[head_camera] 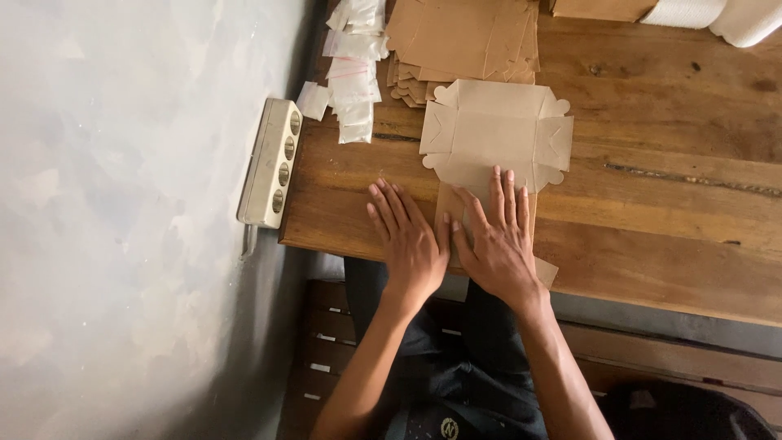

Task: The person folds flat cardboard pieces along pre-scored lines to form box shapes. They repeatedly pick up a piece, fold the side flaps inward, and press the creases to set the shape. The person handles the cardboard by hand without using tools.

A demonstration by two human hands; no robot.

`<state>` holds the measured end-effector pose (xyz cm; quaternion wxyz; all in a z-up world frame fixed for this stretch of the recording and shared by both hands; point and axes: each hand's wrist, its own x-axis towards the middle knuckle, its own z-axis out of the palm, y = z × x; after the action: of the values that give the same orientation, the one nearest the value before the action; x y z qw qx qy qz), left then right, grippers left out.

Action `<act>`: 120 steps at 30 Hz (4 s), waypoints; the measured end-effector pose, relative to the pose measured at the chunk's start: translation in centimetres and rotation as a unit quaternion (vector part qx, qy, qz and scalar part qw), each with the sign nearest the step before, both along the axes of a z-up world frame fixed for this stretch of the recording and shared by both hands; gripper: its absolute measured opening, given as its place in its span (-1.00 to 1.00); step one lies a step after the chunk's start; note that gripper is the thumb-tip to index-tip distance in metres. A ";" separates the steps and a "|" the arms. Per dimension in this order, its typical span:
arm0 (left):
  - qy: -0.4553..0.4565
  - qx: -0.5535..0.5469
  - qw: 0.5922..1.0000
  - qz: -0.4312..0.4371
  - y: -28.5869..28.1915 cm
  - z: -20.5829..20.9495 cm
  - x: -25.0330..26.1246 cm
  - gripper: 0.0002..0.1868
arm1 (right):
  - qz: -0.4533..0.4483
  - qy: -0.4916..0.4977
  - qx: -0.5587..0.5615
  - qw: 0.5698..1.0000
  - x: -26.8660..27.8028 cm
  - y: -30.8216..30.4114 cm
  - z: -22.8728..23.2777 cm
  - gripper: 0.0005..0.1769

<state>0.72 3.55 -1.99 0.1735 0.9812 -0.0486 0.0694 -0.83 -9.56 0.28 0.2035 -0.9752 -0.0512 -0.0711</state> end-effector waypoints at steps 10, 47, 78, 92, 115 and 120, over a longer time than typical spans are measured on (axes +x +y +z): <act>-0.030 -0.025 0.999 0.009 -1.1 -1.2 4.9 -0.10 | -0.007 -0.003 -0.009 1.000 0.1 0.0 -0.4 -0.39; 0.007 -0.090 0.995 -0.040 -0.1 -1.7 5.9 -0.12 | -0.011 -0.010 -0.004 1.000 0.0 0.0 -0.3 -0.45; 0.010 -0.121 0.991 -0.048 -0.1 -0.9 4.5 -0.14 | -0.018 -0.003 -0.013 1.000 0.1 0.1 -0.3 -0.43; 0.031 -0.190 0.976 -0.100 1.7 1.4 1.0 -0.13 | -0.018 -0.021 0.000 1.000 0.0 0.1 -0.2 -0.45; -0.044 -0.234 0.958 -0.159 1.2 -0.1 7.1 -0.32 | -0.082 -0.103 0.613 0.779 -1.1 -4.2 0.9 -0.67; 0.036 -0.183 0.937 -0.296 2.8 2.4 7.9 -0.64 | -0.057 -0.059 0.429 0.900 -1.9 -7.5 2.7 -0.58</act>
<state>8.60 6.32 0.41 0.3643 0.8757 -0.3166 -0.0127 -2.75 -17.07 3.01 0.5944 -0.7885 0.0276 -0.1553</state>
